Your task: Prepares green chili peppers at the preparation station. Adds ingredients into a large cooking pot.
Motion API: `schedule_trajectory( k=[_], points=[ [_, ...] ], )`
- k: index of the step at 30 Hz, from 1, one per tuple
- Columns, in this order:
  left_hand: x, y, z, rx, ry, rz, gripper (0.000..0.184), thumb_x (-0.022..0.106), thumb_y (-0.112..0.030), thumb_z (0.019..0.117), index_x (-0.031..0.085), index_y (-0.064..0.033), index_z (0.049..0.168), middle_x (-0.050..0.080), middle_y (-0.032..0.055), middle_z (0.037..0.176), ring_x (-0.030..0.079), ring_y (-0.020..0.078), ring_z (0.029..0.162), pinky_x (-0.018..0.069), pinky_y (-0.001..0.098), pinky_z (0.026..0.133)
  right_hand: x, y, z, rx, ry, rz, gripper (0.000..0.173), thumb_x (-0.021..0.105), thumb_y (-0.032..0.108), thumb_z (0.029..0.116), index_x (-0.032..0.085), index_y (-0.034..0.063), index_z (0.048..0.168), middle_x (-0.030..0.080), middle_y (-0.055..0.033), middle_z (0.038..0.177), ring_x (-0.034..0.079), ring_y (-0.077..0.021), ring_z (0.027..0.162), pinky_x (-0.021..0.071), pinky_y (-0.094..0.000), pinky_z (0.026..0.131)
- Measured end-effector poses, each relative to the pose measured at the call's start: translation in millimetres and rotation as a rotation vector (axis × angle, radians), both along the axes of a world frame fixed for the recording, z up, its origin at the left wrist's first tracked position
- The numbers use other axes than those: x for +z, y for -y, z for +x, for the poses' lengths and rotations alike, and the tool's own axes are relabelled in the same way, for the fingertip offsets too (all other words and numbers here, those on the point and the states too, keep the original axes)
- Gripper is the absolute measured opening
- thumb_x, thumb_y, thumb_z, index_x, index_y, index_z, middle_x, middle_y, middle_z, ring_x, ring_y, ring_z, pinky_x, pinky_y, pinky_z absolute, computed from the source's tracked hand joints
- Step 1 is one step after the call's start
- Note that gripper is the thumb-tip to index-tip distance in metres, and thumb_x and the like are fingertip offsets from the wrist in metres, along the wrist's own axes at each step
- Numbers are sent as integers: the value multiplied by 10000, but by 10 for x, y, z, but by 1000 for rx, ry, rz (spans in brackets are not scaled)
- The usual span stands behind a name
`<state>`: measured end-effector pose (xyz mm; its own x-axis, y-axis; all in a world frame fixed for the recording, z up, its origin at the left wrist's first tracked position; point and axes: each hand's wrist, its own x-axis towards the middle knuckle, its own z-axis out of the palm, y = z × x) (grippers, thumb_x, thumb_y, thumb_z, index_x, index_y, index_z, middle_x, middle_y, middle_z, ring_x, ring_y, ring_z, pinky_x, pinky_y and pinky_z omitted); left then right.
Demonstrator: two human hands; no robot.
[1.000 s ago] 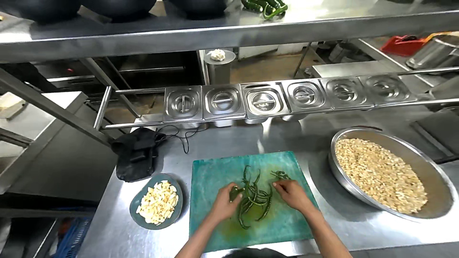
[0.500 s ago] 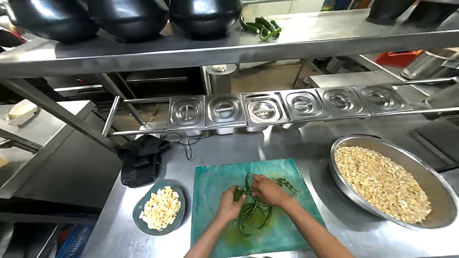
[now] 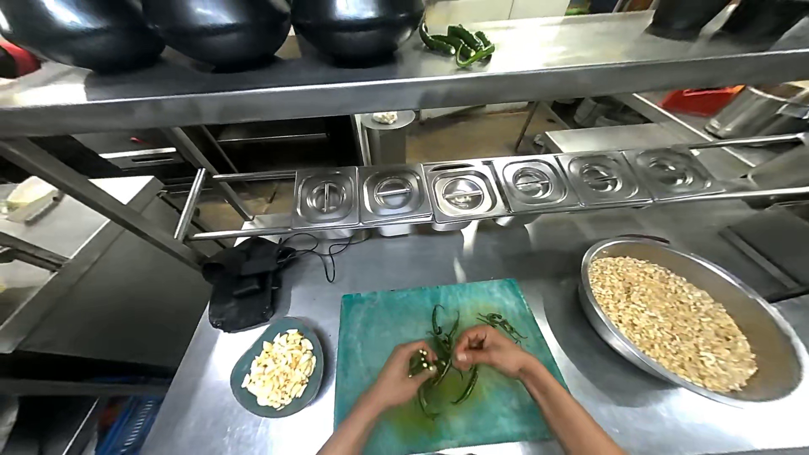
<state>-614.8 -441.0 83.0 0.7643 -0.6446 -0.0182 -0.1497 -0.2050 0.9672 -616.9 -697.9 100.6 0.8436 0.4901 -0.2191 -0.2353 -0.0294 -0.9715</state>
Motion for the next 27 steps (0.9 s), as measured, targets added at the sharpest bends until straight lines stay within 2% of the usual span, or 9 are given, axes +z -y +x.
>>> schedule_trajectory(
  k=[2,4,8,12,15,18,20,24,27],
  points=[
    [-36,-42,-18,161,-157,-59,257,660,-88,914,602,47,1124,648,95,1097,645,107,982,558,283,896,-54,-30,261,-209,14,-75,117,561,-10,962,669,9,1004,758,-57,1000,732,-141,839,613,-340,824],
    [-47,-51,-58,340,-352,-126,375,674,-30,885,508,47,1213,620,93,1070,662,127,932,583,290,850,-206,-87,568,-290,102,-375,153,554,-37,993,667,-33,1096,723,-114,995,698,-169,805,590,-345,784],
    [-54,-16,-31,624,-542,-192,486,605,78,865,428,47,1317,594,107,972,655,173,767,603,328,716,-448,-191,969,85,417,-882,248,599,-2,961,739,-25,1164,690,-215,1130,659,-341,1091,507,-476,1014],
    [-1,-49,120,691,-521,-130,234,681,2,928,579,50,1133,633,94,905,645,152,678,601,302,655,-451,-282,1055,358,493,-1042,214,616,25,978,731,-32,1149,648,-226,1230,621,-385,1180,481,-505,1060],
    [17,-22,252,652,-461,-35,155,677,-52,948,605,32,1057,642,86,898,658,146,730,591,298,700,-457,-227,1022,393,546,-1037,210,596,86,1021,701,-55,1136,641,-242,1206,610,-407,1180,468,-520,1065],
    [60,73,402,624,-378,62,274,667,-125,977,627,48,1185,675,158,1097,688,200,916,595,347,814,-212,-265,910,307,574,-936,239,544,112,1049,674,-67,1139,636,-234,1179,620,-381,1156,477,-493,1057],
    [117,144,488,604,-365,97,319,673,-143,984,607,44,1234,669,177,1146,690,227,965,590,380,857,-5,-341,792,300,602,-846,246,504,116,1067,651,-66,1141,637,-227,1153,639,-358,1110,502,-480,1017],
    [224,222,534,508,-411,-30,231,686,-54,961,578,38,1143,685,122,962,699,184,814,604,336,766,178,-312,643,233,568,-668,249,487,126,1058,644,-58,1116,649,-197,1051,654,-296,981,531,-453,926],
    [243,162,516,303,-446,-224,107,642,3,943,572,-3,1024,673,59,859,682,149,749,604,319,760,244,-156,541,215,215,-336,232,470,166,1083,612,-14,1121,620,-56,900,610,-110,783,537,-307,778]
  ],
)
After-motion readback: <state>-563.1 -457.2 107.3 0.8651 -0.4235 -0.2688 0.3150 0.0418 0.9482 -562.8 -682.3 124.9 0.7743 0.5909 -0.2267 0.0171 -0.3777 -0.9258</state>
